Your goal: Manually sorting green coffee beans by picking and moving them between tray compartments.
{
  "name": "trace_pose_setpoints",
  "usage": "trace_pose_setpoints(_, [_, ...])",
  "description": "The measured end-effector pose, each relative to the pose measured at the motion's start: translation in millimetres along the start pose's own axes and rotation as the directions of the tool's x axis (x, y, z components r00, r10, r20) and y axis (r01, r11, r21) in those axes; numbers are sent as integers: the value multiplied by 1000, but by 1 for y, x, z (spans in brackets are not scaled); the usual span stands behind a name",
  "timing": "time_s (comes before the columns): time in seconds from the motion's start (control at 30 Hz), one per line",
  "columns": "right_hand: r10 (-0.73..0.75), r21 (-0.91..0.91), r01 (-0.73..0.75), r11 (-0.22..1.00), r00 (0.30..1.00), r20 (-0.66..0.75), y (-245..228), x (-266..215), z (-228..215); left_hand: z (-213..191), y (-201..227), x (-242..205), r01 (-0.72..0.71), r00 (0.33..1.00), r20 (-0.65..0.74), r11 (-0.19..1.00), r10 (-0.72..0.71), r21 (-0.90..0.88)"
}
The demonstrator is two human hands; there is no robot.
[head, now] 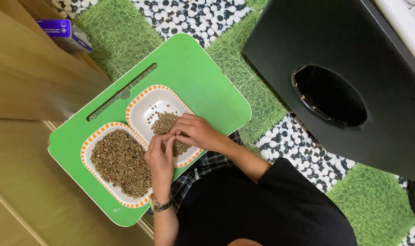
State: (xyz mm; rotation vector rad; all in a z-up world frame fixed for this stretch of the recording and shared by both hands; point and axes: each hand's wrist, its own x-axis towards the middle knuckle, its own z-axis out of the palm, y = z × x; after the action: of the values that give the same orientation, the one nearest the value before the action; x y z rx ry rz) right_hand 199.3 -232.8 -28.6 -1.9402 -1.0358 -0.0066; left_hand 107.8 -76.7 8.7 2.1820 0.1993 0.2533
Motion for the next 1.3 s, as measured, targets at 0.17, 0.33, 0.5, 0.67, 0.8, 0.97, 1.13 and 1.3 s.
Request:
trace_pose_setpoints(0.17, [6,-59,-7,998,1000,-13,19,-9,15,5,-4,-2,25,999,-25,1000,-26,-10])
trace_pose_setpoints(0.33, [31,-154,-35,988,999,-23,12,-7,-4,10,-12,-3,32,999,-16,999,-31,27])
trace_pose_setpoints(0.5, [67,-278,-74,958,997,-36,-14,2,-28,11,-8,-3,41,995,87,999,-43,22])
trace_pose_setpoints(0.67, [62,-352,-63,934,998,-14,-13,8,-27,-8,0,-5,-141,990,-4,989,142,39])
trace_pose_setpoints(0.8, [-60,-293,61,954,998,13,-16,24,4,-35,-49,-34,-62,976,-176,942,126,331])
trace_pose_setpoints(0.97, [-10,-250,93,964,949,314,-44,55,51,-82,-33,-51,238,957,-248,897,-151,373])
trace_pose_setpoints(1.13, [-110,-356,268,895,907,407,-38,65,117,-80,-51,-60,286,947,-254,875,-196,391])
trace_pose_setpoints(1.3, [-168,-368,327,870,900,403,-43,63,126,-79,-51,-55,329,939,-226,873,-261,359])
